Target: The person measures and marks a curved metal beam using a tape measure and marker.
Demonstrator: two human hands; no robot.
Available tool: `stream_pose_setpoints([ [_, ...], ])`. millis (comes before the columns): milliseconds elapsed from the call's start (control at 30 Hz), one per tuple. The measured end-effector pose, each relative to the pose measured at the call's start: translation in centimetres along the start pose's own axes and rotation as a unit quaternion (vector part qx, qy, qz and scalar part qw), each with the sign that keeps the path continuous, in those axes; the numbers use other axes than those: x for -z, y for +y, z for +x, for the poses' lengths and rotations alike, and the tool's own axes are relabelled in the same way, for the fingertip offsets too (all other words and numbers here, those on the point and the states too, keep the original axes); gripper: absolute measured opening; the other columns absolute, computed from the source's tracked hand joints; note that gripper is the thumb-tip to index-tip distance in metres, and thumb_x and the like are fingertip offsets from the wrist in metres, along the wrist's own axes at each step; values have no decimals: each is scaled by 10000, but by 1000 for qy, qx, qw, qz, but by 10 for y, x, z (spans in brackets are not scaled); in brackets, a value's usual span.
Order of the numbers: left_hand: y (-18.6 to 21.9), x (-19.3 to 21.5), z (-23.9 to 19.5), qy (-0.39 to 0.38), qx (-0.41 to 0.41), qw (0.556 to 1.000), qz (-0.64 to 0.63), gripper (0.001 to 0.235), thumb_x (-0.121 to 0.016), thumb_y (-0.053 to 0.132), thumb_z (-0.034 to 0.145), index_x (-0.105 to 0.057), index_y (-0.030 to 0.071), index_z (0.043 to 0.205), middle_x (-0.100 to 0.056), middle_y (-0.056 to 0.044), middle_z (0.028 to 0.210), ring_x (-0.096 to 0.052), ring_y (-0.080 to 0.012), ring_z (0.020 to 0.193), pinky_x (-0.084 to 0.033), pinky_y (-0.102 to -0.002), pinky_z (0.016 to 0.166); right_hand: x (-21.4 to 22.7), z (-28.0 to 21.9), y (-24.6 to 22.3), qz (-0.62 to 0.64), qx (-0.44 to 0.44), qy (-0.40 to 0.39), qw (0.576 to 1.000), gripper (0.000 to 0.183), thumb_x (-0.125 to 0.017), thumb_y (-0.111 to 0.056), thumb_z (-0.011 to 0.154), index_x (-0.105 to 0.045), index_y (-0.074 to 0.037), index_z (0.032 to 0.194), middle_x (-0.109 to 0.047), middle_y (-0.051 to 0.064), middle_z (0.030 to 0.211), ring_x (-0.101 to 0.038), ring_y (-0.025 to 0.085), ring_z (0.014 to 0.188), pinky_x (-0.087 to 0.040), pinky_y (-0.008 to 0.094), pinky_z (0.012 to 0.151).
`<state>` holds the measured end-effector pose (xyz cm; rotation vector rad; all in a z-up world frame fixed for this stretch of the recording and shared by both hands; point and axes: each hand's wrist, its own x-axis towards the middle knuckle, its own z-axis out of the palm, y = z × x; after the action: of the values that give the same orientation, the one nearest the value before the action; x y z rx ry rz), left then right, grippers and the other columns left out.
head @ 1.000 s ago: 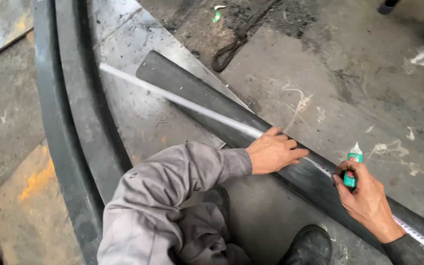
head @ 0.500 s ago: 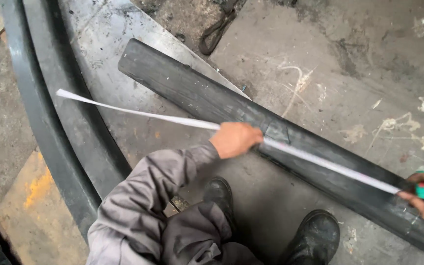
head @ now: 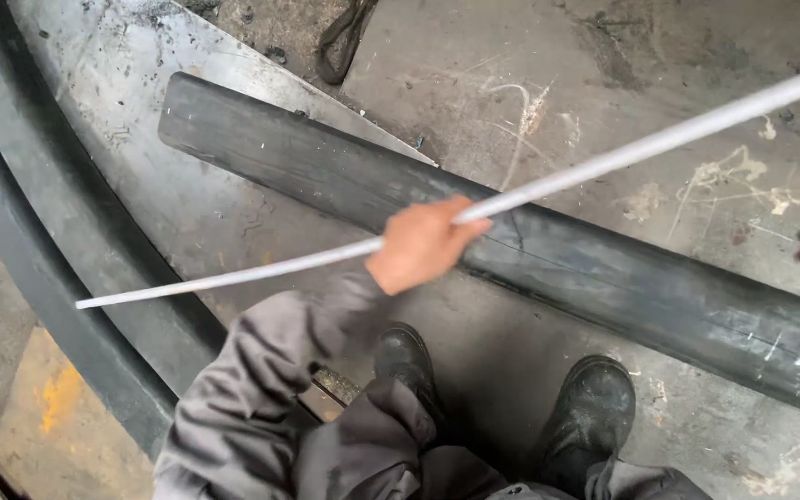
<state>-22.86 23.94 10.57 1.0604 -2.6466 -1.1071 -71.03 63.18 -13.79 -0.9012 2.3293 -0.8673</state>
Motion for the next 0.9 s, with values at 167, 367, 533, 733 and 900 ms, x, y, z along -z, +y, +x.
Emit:
stream_pose_setpoints([
  [167,63,-46,6,-97,-16,991,-93,499,-500,523,1010,-612,99,1248,-716,-95,776,-728,-289,663,-572,-437,590,3,-38,-304,198,73,-27,977,366,-530,-320,1214,-593,11,1072,-671,136,910,-711,207,831,-620,343,847],
  [367,98,-86,17,-41,-155,973,-165,508,-552,485,1053,-565,43,1302,-693,-175,1027,-728,-291,860,-576,-397,734,-10,-47,-363,433,3,-6,902,241,-601,-236,1214,-576,-14,1123,-680,106,1031,-719,229,951,-628,402,876],
  [533,101,-87,19,-327,47,797,-506,483,-517,458,1041,-536,72,1331,-730,-53,1000,-743,-172,863,-607,-310,727,-7,-46,-369,441,2,62,895,229,-622,-97,1194,-420,-33,1281,-613,74,1030,-697,223,917,-642,401,758],
  [733,86,-69,9,-393,110,802,-436,425,-601,388,1026,-574,48,1279,-666,-67,776,-676,-123,599,-599,-282,535,15,-25,-335,428,7,103,898,227,-619,-172,1162,-402,-114,1194,-636,41,983,-697,209,817,-567,364,627],
  [900,54,-47,6,-371,87,865,-326,411,-642,401,1009,-646,54,1229,-603,-31,772,-586,-95,633,-529,-278,557,53,12,-27,466,31,143,872,315,-443,-299,1237,-625,-46,1193,-658,73,1052,-648,162,917,-503,293,787],
])
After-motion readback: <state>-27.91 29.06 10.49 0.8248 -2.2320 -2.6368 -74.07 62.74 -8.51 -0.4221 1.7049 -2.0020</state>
